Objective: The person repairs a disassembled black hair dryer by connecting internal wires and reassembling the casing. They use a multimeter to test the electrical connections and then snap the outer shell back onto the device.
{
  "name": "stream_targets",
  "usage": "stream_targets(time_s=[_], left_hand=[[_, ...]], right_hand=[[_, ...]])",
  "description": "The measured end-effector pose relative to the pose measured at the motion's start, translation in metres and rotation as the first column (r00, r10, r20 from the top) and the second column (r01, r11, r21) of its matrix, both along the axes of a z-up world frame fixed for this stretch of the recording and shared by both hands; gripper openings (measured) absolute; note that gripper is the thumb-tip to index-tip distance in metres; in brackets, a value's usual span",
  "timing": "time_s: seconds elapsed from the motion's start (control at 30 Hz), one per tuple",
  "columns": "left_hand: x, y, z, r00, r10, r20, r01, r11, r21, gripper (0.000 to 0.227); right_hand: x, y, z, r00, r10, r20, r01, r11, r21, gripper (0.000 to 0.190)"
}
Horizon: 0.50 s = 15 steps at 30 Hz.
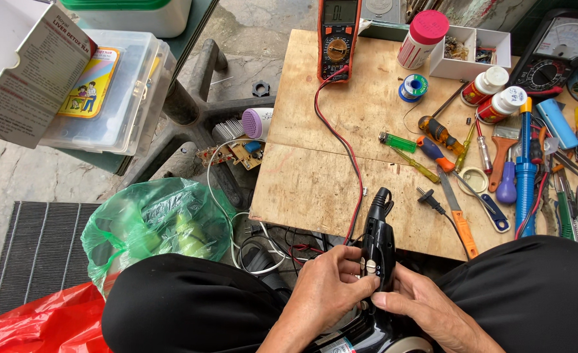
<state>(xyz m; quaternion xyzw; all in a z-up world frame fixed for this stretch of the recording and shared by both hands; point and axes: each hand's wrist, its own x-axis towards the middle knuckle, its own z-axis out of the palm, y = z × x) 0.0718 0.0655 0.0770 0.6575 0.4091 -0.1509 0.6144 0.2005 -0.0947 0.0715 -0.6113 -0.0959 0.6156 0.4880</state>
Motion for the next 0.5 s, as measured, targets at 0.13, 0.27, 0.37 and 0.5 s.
stream_targets(time_s=[0.13, 0.27, 0.37, 0.5], left_hand=[[0.004, 0.005, 0.007, 0.999, -0.031, -0.029, 0.031, 0.999, 0.019, 0.062], [0.005, 0.007, 0.009, 0.996, -0.08, -0.037, 0.082, 0.995, 0.061, 0.064], [0.001, 0.01, 0.004, 0.998, -0.052, 0.019, 0.052, 0.999, -0.006, 0.061], [-0.006, 0.013, -0.003, 0.991, 0.032, 0.131, -0.007, 0.982, -0.19, 0.047]], right_hand=[[-0.001, 0.002, 0.003, 1.0, -0.008, -0.007, 0.008, 0.999, -0.038, 0.073], [-0.001, 0.001, -0.004, 1.0, 0.005, 0.013, -0.005, 1.0, -0.002, 0.074], [-0.002, 0.007, 0.004, 1.0, -0.018, 0.02, 0.021, 0.992, -0.126, 0.068], [-0.003, 0.008, 0.007, 0.993, -0.111, -0.03, 0.101, 0.968, -0.228, 0.061]])
